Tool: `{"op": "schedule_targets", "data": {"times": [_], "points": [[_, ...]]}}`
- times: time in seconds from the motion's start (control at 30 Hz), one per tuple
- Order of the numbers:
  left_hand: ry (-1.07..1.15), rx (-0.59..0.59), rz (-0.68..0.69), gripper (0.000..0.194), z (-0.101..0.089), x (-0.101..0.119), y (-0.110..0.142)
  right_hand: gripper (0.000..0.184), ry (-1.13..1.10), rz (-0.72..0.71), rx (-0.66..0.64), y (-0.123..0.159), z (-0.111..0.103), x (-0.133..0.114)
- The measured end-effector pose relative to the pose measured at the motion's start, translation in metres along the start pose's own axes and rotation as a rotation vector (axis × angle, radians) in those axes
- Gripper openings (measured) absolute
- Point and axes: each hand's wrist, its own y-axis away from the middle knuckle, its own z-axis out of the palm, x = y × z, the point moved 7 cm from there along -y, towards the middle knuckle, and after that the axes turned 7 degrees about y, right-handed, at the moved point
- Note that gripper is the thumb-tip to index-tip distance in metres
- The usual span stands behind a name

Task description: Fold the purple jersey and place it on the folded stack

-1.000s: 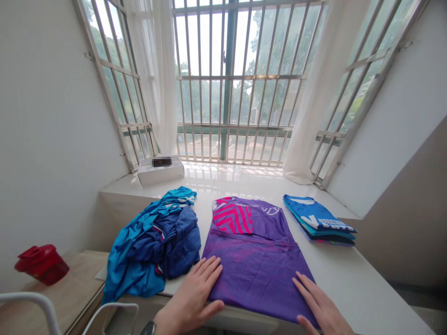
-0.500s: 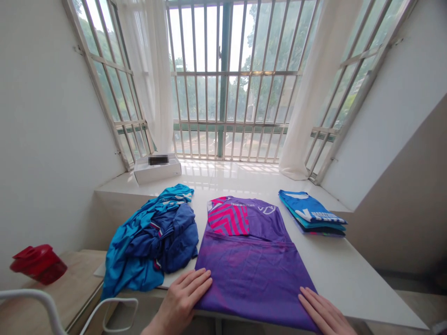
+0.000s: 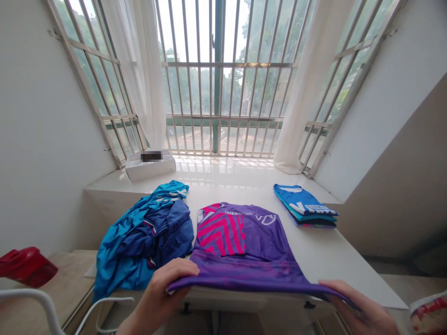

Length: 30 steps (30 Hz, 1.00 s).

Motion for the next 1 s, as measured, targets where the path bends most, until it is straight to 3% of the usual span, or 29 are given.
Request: {"op": "schedule_targets", "data": {"times": [0.13, 0.2, 0.37, 0.47, 0.63, 0.73, 0.9, 1.0], "points": [[0.027, 0.041, -0.129, 0.025, -0.012, -0.009, -0.055, 0.042, -0.074, 0.141, 0.134, -0.049, 0.000, -0.004], [0.022, 0.036, -0.164, 0.029, -0.013, -0.026, -0.086, 0.046, -0.134, 0.199, 0.094, -0.080, 0.016, 0.003], [-0.013, -0.069, -0.243, 0.035, 0.005, -0.093, -0.160, 0.052, -0.134, 0.199, -0.020, -0.156, 0.065, 0.030], [-0.148, -0.133, -0.291, 0.030, 0.020, -0.134, -0.186, 0.047, -0.060, 0.154, -0.088, -0.185, 0.096, 0.045], [-0.291, -0.147, -0.365, 0.026, 0.035, -0.176, -0.191, 0.044, 0.051, 0.162, -0.145, -0.194, 0.134, 0.072], [-0.331, -0.116, -0.371, 0.029, 0.036, -0.181, -0.184, 0.041, 0.080, 0.165, -0.160, -0.189, 0.139, 0.084], [-0.345, -0.095, -0.391, 0.027, 0.028, -0.179, -0.179, 0.036, -0.017, 0.118, -0.291, -0.185, 0.143, 0.091], [-0.316, -0.071, -0.386, 0.024, 0.023, -0.179, -0.181, 0.034, -0.031, 0.163, -0.216, -0.188, 0.141, 0.096]]}}
